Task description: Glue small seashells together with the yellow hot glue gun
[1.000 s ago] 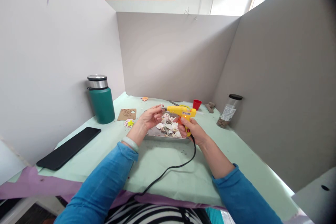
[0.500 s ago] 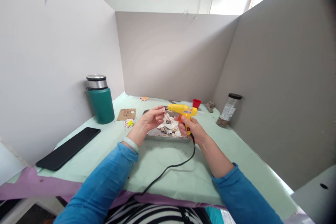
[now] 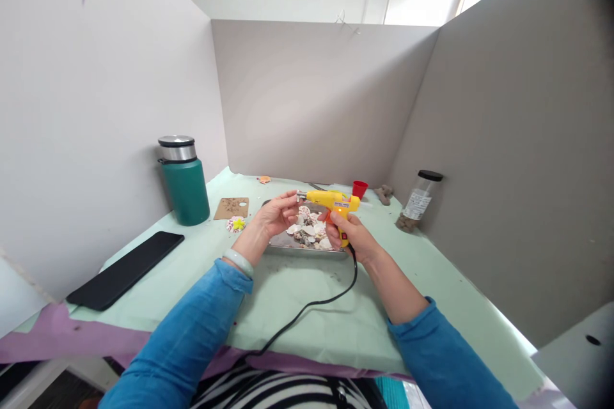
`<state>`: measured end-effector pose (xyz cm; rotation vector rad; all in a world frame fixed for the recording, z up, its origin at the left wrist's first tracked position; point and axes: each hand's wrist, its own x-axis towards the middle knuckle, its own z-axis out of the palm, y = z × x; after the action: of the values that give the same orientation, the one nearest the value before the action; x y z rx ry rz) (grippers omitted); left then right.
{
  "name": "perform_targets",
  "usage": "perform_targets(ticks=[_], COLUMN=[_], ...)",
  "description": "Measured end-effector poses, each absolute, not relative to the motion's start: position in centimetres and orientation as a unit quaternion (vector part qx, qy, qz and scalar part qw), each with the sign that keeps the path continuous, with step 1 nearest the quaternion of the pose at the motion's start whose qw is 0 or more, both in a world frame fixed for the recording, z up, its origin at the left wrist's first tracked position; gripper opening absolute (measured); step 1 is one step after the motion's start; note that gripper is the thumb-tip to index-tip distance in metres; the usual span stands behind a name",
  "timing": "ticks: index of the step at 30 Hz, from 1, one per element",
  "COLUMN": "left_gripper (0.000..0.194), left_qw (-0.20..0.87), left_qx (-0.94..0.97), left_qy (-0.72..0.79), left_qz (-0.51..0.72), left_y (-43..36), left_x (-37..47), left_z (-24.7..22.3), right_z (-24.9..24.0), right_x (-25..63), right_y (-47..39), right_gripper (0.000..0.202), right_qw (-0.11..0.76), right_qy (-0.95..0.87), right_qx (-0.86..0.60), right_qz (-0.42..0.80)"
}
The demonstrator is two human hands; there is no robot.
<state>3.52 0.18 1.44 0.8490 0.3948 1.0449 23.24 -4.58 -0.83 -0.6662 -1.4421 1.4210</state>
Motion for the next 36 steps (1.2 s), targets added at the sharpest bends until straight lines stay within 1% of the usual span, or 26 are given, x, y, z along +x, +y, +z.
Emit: perform_targets(ticks=[11,18,28,36], left_gripper=[0.019,0.015,0.019,0.017], left_qw=[0.766,0.78,0.763,0.771], left_qx=[0.365,0.384,0.38,0.395], left_qy=[0.189,0.167,0.186,0.173], left_qz=[0.494,0.465,0.488,0.469], left_y=[0.41,0.07,0.39,-0.02], left_x=[3.31,3.52,3.26,3.52], left_z=[1.42,1.41,1.43,1.51], right_z=[-1.05,-0.91,-1.08,-1.19], right_x=[23.16,23.23,23.23,23.25], right_y=[-4.54,-4.53,-4.39,-4.28], right_gripper=[0.033,0.034,0.033,0.033], right_qw=[0.475,0.497,0.481,0.498], right_qy=[-0.6,-0.59,-0.6,-0.598], right_qx=[-0.262,-0.265,-0.271,-0.269], right_qz=[0.588,0.578,0.58,0.567])
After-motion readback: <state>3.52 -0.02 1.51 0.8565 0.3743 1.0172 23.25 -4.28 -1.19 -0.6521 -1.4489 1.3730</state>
